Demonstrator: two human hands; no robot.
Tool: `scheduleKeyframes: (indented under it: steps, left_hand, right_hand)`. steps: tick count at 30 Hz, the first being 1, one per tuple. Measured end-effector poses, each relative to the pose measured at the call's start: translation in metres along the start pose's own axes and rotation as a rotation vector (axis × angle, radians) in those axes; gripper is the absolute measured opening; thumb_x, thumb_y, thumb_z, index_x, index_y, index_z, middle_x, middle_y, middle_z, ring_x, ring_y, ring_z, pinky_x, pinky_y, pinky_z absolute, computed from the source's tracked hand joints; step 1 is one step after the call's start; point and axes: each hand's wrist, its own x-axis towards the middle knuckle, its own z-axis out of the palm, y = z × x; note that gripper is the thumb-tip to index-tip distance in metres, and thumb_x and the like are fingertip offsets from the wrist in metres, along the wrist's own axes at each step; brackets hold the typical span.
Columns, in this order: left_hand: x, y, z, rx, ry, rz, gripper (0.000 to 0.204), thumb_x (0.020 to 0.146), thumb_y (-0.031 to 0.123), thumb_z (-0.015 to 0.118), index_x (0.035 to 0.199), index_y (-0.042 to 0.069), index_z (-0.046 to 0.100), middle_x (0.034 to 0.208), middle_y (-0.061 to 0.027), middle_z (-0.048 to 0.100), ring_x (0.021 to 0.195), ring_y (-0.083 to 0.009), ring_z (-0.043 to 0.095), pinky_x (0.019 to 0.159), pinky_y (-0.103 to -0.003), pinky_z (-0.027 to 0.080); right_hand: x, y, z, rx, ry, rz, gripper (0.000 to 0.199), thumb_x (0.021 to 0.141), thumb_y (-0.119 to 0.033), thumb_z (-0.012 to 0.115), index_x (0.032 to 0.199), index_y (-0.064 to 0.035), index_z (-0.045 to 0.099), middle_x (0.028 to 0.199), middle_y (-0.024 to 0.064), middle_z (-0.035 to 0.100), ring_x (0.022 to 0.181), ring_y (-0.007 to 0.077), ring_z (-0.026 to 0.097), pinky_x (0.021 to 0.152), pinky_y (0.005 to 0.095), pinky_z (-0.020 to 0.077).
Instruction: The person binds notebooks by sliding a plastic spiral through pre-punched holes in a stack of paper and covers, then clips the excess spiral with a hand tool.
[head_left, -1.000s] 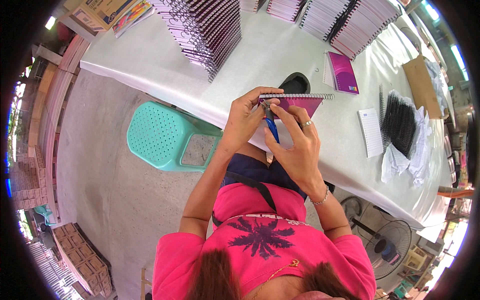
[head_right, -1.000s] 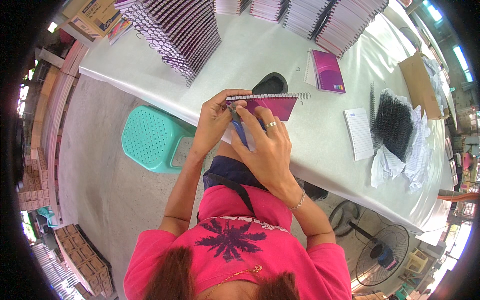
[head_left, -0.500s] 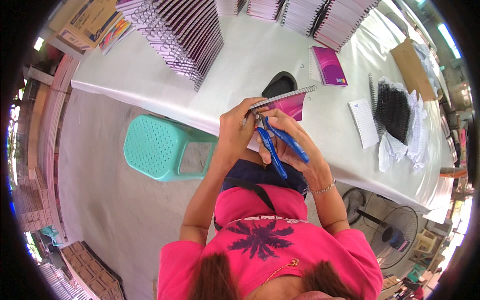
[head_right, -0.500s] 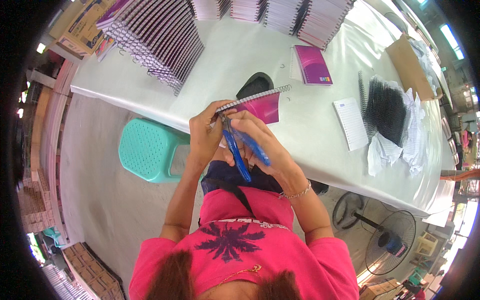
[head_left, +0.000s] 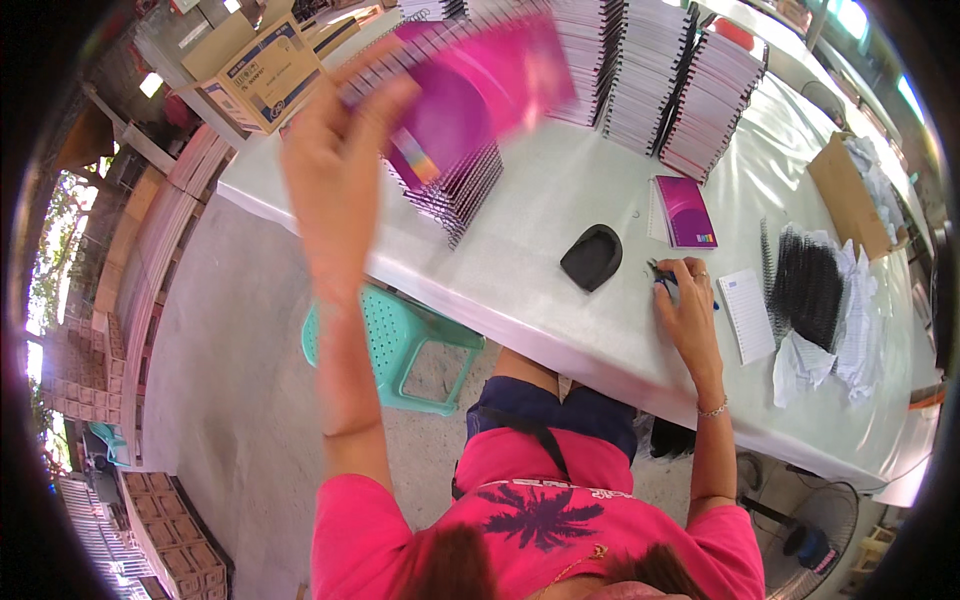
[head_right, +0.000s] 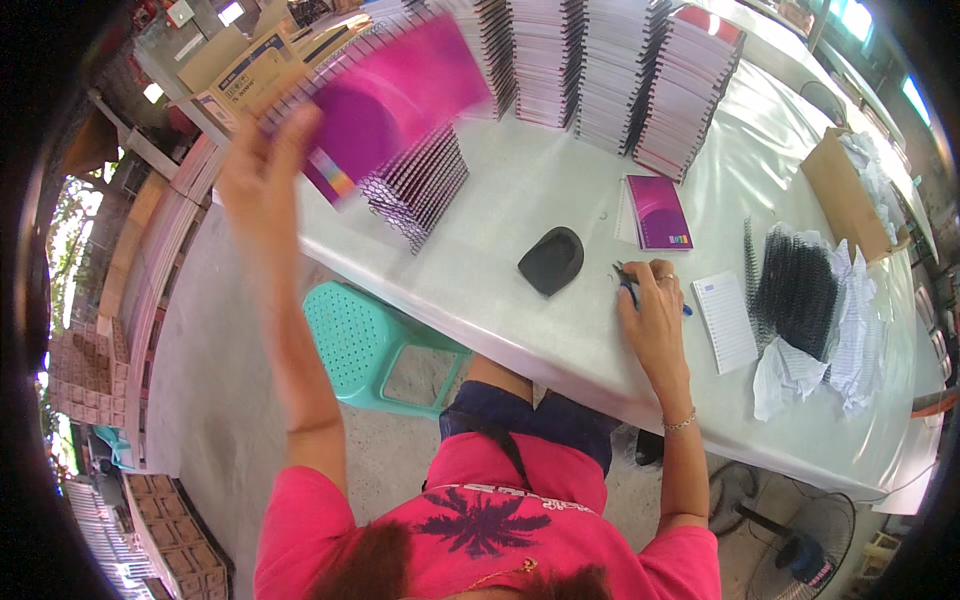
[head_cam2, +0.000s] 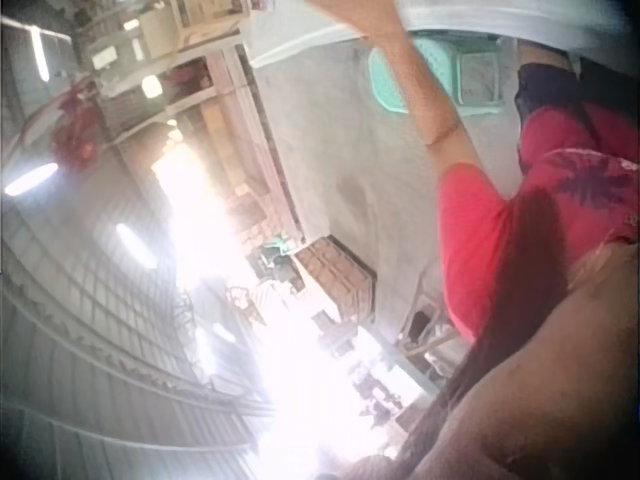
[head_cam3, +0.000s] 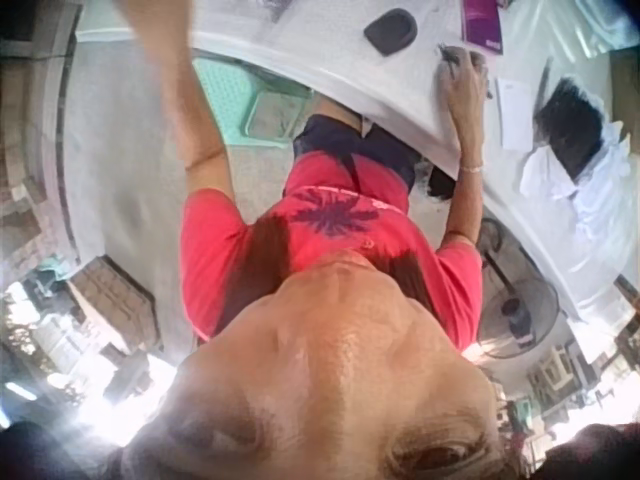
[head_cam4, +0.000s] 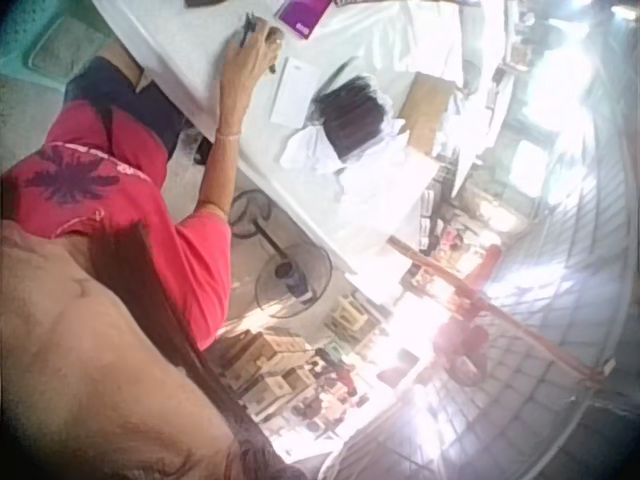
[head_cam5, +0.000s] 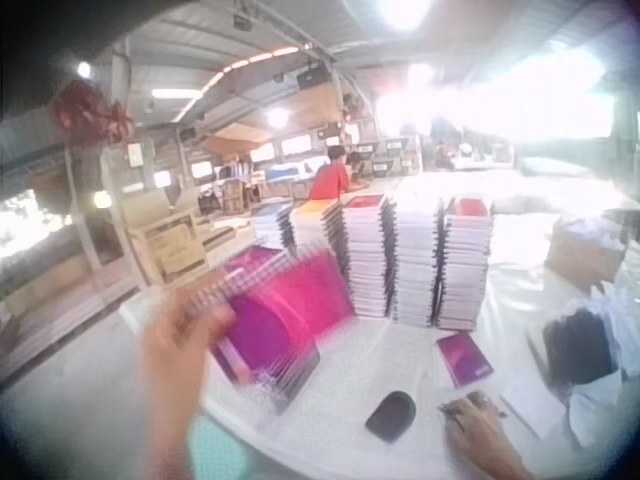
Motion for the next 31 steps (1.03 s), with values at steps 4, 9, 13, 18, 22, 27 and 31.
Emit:
scheduleKeyframes:
  steps: [4, 9, 13, 18, 22, 27, 31]
  left_hand:
    - [0.113, -0.042, -0.045, -0.233, -0.037, 0.089, 0.036, 0.095, 0.027, 0.067, 0.116, -0.003, 0.065, 0.104, -0.0056, 0.068, 0.090, -0.0092, 0.064, 0.081, -0.026, 0.053]
    - [0.204, -0.087, -0.083, -0.184, -0.345, -0.118, 0.040, 0.100, 0.026, 0.058, 0.128, -0.002, 0.055, 0.116, -0.0077, 0.063, 0.102, -0.0124, 0.062, 0.092, -0.028, 0.051]
    - [0.241, -0.079, -0.082, -0.202, -0.574, -0.081, 0.039, 0.103, 0.023, 0.048, 0.134, 0.001, 0.049, 0.124, -0.0067, 0.059, 0.111, -0.0151, 0.058, 0.099, -0.030, 0.046]
    - [0.243, -0.054, -0.044, 0.240, -0.546, 0.230, 0.042, 0.094, 0.034, 0.040, 0.097, 0.007, 0.071, 0.091, -0.0069, 0.065, 0.086, -0.0141, 0.057, 0.083, -0.030, 0.044]
    - [0.246, -0.049, -0.008, 0.079, -1.134, 0.452, 0.043, 0.099, 0.025, 0.034, 0.120, 0.002, 0.063, 0.117, -0.0054, 0.064, 0.107, -0.0144, 0.056, 0.097, -0.028, 0.042]
    - [0.238, -0.073, 0.037, 0.314, -1.139, 0.660, 0.047, 0.098, 0.026, 0.031, 0.114, 0.002, 0.069, 0.110, -0.0066, 0.067, 0.095, -0.0175, 0.055, 0.091, -0.030, 0.043]
    - [0.229, -0.093, 0.051, 0.370, -1.088, 0.597, 0.038, 0.095, 0.016, 0.040, 0.112, 0.012, 0.074, 0.113, -0.0061, 0.068, 0.108, -0.0182, 0.059, 0.102, -0.031, 0.041]
  right_hand:
    - [0.000, 0.006, 0.012, 0.001, 0.049, -0.026, 0.031, 0.086, -0.012, 0.064, 0.117, -0.0077, 0.060, 0.117, 0.0154, 0.055, 0.114, 0.0336, 0.050, 0.105, 0.0456, 0.0298]
    - [0.009, 0.000, -0.005, 0.072, 0.015, 0.012, 0.027, 0.087, -0.017, 0.066, 0.114, -0.0113, 0.065, 0.120, 0.0141, 0.055, 0.119, 0.0312, 0.049, 0.110, 0.0474, 0.0222]
    - [0.030, 0.011, -0.026, 0.023, 0.049, 0.033, 0.024, 0.089, -0.020, 0.066, 0.111, -0.0121, 0.067, 0.122, 0.0132, 0.056, 0.122, 0.0295, 0.049, 0.110, 0.0464, 0.0222]
    - [0.063, 0.030, -0.045, 0.122, -0.010, 0.031, 0.023, 0.090, -0.022, 0.064, 0.110, -0.0125, 0.069, 0.113, 0.0073, 0.063, 0.109, 0.0242, 0.058, 0.104, 0.0450, 0.0301]
    - [0.081, 0.031, -0.044, 0.072, 0.054, -0.049, 0.022, 0.091, -0.024, 0.063, 0.107, -0.0112, 0.070, 0.110, 0.0065, 0.065, 0.101, 0.0246, 0.062, 0.097, 0.0434, 0.0389]
    - [0.107, 0.047, -0.037, 0.231, 0.014, 0.027, 0.022, 0.090, -0.023, 0.065, 0.107, -0.0105, 0.071, 0.109, 0.0079, 0.065, 0.097, 0.0258, 0.063, 0.092, 0.0387, 0.0466]
    - [0.111, 0.058, -0.016, 0.144, -0.060, 0.085, 0.023, 0.089, -0.020, 0.066, 0.109, -0.0102, 0.071, 0.109, 0.0098, 0.064, 0.096, 0.0247, 0.064, 0.096, 0.0381, 0.0468]
